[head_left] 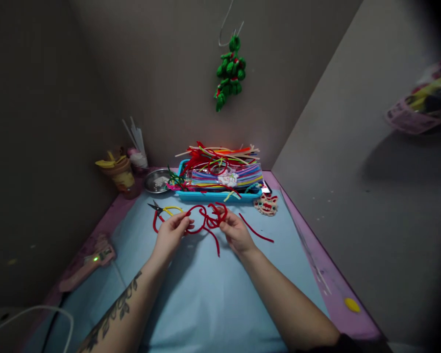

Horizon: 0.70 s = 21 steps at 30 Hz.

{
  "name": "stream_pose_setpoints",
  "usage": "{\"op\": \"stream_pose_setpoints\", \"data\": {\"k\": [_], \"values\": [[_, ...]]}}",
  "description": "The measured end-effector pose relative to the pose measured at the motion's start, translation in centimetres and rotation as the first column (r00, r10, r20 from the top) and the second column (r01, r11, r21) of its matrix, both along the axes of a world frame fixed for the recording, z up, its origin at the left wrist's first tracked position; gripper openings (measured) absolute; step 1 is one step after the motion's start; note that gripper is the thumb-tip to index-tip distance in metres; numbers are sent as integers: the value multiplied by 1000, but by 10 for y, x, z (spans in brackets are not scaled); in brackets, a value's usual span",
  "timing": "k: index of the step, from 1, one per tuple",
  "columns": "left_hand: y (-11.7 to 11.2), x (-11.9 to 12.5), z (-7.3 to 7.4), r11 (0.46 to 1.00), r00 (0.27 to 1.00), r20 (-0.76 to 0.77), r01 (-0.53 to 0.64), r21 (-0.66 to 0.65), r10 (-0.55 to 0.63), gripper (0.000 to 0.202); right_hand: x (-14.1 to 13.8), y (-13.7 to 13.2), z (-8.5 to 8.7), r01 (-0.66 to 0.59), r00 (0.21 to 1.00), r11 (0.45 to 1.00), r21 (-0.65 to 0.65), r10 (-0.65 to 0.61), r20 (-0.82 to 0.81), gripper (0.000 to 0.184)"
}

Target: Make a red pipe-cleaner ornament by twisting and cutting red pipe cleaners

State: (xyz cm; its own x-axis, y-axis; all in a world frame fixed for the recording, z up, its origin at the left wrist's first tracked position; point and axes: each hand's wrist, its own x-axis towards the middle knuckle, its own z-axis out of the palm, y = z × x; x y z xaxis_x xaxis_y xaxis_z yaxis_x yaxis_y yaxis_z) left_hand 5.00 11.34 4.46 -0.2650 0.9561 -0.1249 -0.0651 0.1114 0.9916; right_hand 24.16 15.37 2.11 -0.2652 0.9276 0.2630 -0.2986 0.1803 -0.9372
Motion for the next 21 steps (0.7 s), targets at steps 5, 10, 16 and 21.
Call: {"op": "stream_pose_setpoints", "data": {"k": [5, 10, 16, 21], "values": [[0, 2, -3, 1000, 989, 143, 27, 10, -28, 55, -3, -9, 4, -170, 977, 982, 80, 157, 146, 34], [-3, 3, -3, 996, 981, 172, 86, 32, -90, 51, -11, -12, 1, -134, 988, 989, -58, 138, 69, 38], [-5, 2, 4, 994, 985, 133, 106, 34, -110, 43, -12, -7, -2, -117, 993, 963, -244, 114, -26, 30], [-3, 2, 4, 991, 994, 57, 88, 105, -95, 34, -9, -7, 0, 18, 998, 997, -72, -13, 68, 20]]}}
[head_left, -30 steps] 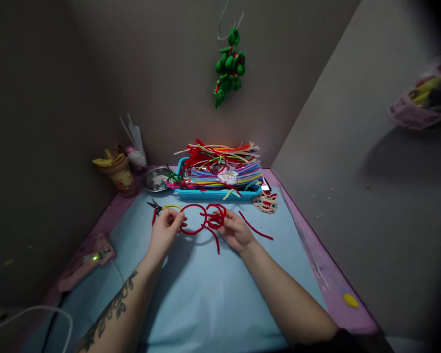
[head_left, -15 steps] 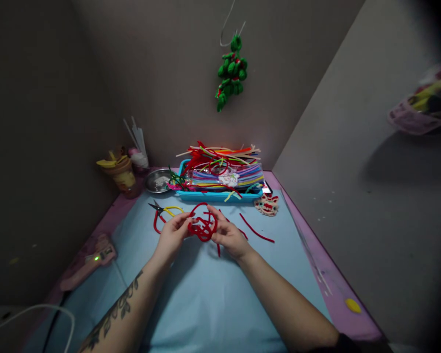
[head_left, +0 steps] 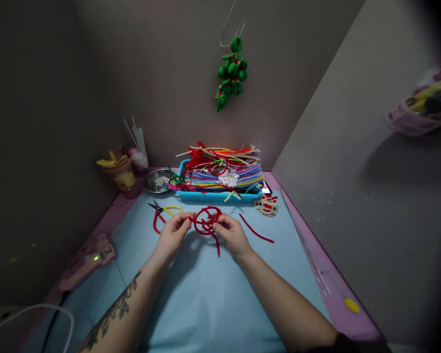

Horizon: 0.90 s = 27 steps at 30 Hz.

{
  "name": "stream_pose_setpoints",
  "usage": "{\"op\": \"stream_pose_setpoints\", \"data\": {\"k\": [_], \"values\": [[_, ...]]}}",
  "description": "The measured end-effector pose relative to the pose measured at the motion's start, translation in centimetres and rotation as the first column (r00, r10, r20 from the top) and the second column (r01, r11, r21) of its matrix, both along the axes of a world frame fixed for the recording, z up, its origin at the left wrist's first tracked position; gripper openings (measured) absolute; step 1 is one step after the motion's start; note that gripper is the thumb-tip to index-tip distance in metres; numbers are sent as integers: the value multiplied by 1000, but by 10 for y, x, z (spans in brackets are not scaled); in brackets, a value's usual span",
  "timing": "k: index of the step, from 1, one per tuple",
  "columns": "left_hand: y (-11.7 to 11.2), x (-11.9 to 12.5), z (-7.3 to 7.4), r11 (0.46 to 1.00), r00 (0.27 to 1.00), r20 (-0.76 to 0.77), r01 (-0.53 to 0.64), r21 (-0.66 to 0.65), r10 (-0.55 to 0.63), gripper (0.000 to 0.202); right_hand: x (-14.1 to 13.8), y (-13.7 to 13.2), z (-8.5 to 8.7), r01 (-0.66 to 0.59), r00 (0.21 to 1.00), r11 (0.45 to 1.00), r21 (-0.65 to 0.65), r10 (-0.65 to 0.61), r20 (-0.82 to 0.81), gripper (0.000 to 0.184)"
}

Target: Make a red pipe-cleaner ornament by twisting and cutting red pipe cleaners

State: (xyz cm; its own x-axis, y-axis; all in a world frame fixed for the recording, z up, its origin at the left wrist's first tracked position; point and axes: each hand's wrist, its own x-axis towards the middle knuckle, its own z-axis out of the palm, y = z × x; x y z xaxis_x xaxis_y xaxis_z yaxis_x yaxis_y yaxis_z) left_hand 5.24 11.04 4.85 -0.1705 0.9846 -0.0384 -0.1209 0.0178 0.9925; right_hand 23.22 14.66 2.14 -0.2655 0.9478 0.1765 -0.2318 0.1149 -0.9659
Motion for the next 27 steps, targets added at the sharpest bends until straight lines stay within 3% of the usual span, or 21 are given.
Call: {"op": "stream_pose_setpoints", "data": {"k": [4, 8, 17, 24, 27], "values": [[-2, 2, 1, 1000, 998, 55, -21, 2, 21, 34, -1, -2, -1, -6, 1000, 1000, -4, 6, -21, 17], [-4, 4, 3, 993, 984, 157, 100, -64, -89, 47, -3, -3, -1, -47, 988, 995, -90, 33, -154, 21], [-1, 1, -1, 989, 982, 141, 136, -56, -127, 39, -2, -2, 0, -169, 964, 966, -194, 121, -235, 28], [-1, -2, 0, 997, 979, 195, 72, -36, -63, 38, -1, 3, -6, -157, 975, 986, -49, 147, -164, 17], [-2, -1, 4, 993, 965, 244, 107, -44, -93, 39, -2, 3, -8, -153, 980, 988, -1, 152, -129, 16]]}}
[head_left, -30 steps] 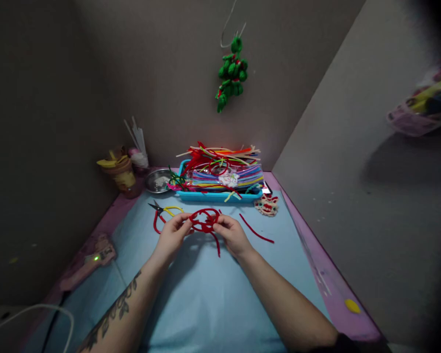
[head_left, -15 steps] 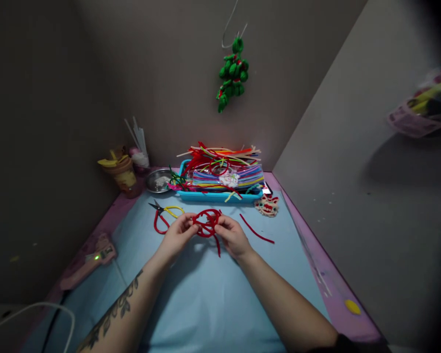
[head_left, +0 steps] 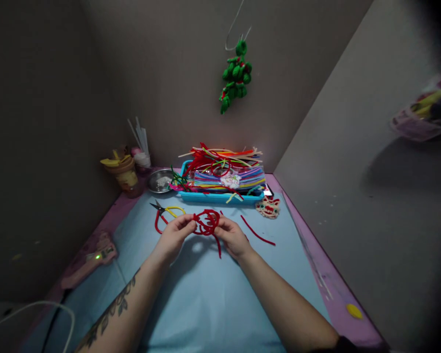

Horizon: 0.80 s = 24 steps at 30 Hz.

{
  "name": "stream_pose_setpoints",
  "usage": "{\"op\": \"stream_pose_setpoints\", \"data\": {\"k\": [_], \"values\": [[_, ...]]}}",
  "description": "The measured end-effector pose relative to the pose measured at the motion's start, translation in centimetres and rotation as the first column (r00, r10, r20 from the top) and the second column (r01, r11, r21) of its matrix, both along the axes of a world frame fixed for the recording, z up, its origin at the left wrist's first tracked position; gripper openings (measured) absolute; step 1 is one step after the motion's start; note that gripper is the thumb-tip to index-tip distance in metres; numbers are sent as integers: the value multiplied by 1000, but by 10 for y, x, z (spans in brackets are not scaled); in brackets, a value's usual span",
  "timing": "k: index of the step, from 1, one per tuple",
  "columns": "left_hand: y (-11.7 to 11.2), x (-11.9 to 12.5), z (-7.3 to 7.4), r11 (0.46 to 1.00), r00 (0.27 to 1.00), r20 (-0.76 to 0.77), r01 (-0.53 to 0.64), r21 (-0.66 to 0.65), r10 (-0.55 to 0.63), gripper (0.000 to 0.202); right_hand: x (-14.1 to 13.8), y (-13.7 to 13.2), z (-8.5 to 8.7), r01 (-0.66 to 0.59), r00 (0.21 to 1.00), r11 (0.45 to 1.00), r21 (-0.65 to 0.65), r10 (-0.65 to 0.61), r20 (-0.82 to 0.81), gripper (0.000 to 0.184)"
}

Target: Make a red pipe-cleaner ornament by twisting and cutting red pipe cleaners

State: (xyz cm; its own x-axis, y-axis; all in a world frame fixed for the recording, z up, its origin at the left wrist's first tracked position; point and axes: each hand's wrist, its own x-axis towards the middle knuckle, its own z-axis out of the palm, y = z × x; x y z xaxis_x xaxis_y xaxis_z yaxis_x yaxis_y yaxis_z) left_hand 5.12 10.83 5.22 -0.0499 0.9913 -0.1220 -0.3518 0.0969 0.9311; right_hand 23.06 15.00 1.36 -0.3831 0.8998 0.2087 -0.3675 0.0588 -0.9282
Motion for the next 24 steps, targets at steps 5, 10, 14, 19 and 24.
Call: {"op": "stream_pose_setpoints", "data": {"k": [5, 10, 14, 19, 24], "values": [[-2, 2, 8, 998, 996, 84, 41, -40, -38, 33, -1, -1, -2, 6, 998, 998, 61, -10, 64, 18], [-2, 1, 11, 993, 991, 130, 24, -114, -9, 32, -3, -3, -3, 16, 985, 996, 84, -30, 172, 21], [-2, -1, 10, 987, 991, 127, -19, -162, 40, 32, -5, -6, -2, 34, 969, 996, 78, -52, 242, 24], [-1, -1, 11, 979, 991, 112, -49, -199, 73, 32, -6, -8, -1, 15, 967, 997, 77, -34, 253, 22], [-2, 2, 12, 974, 993, 69, -78, -212, 94, 32, -9, -9, -4, -5, 963, 997, 72, -14, 270, 21]]}}
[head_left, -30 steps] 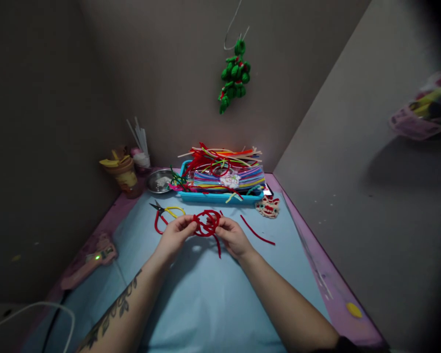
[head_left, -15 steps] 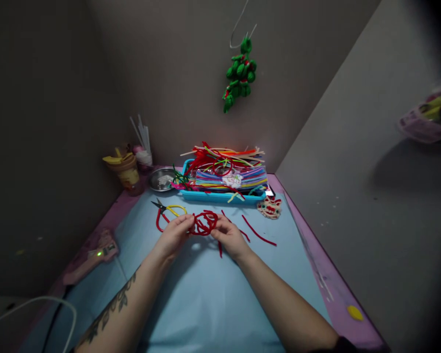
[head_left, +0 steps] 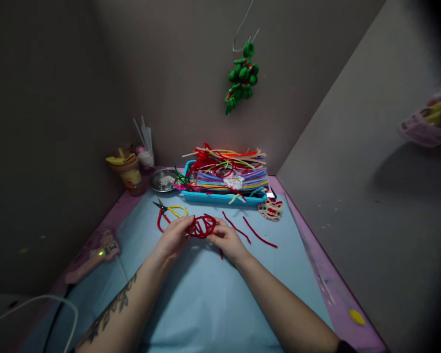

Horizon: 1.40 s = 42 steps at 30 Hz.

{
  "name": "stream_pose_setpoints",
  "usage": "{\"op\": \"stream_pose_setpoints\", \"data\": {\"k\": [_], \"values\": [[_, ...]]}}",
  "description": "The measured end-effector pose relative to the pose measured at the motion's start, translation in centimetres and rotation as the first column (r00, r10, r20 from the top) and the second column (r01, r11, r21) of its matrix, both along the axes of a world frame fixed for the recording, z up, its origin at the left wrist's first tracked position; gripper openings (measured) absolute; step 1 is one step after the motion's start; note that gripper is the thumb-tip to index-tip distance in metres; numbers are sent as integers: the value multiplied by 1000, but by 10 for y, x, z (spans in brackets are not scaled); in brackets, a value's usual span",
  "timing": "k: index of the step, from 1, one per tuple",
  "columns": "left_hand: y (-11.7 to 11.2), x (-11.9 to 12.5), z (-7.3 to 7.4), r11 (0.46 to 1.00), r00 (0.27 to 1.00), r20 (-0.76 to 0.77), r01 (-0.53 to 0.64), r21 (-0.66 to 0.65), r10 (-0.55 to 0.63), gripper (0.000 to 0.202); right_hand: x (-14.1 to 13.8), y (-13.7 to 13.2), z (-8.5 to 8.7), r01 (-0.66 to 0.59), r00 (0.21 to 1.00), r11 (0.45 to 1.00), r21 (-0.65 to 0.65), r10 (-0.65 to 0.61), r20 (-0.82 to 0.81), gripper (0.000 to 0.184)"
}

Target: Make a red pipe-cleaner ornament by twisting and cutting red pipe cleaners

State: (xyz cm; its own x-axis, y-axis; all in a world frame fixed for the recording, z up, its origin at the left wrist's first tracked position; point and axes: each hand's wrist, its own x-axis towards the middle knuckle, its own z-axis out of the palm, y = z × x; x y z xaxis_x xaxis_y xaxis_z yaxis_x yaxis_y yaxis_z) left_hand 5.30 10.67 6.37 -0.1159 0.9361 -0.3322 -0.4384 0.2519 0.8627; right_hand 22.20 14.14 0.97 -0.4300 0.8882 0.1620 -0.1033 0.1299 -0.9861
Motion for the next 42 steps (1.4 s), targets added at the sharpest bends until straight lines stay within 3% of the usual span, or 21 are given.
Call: {"op": "stream_pose_setpoints", "data": {"k": [4, 7, 8, 10, 12, 14, 21, 27, 30, 32, 38, 42], "values": [[1, -1, -3, 999, 997, -79, 1, 35, 2, 31, -1, 1, -4, -20, 1000, 1000, 23, 19, 25, 21], [1, -5, -3, 992, 980, -199, 6, 126, 19, 28, 3, -2, 1, 149, 984, 982, 117, -158, 77, 17], [0, -6, -2, 986, 965, -260, 26, 165, 18, 26, 5, -4, 6, 242, 960, 948, 205, -265, 92, 13], [-3, -6, 1, 966, 911, -412, 120, 229, -15, 23, 8, -9, 17, 364, 892, 823, 437, -442, 90, 6], [-7, -3, 6, 933, 829, -557, 242, 267, -56, 20, 10, -15, 28, 330, 871, 708, 624, -484, 88, 7], [-11, 2, 9, 900, 757, -650, 328, 288, -68, 18, 11, -20, 35, 255, 874, 649, 717, -472, 116, 12], [-15, 13, 7, 864, 669, -741, 408, 295, -63, 16, 11, -24, 36, 143, 873, 574, 806, -457, 170, 30], [-15, 12, 2, 835, 541, -840, 446, 321, 34, 16, 12, -24, 34, 138, 849, 553, 822, -493, 189, 31], [-16, 11, 0, 827, 444, -892, 469, 310, 83, 15, 11, -23, 33, 142, 844, 564, 813, -498, 198, 27], [-16, 11, -2, 823, 416, -903, 474, 312, 103, 15, 10, -22, 33, 157, 848, 579, 800, -495, 192, 26], [-15, 10, -5, 817, 419, -900, 475, 327, 116, 14, 10, -21, 35, 182, 866, 635, 751, -466, 184, 25], [-14, 9, -5, 819, 460, -883, 471, 328, 89, 13, 10, -20, 34, 182, 863, 634, 752, -469, 186, 24]]}}
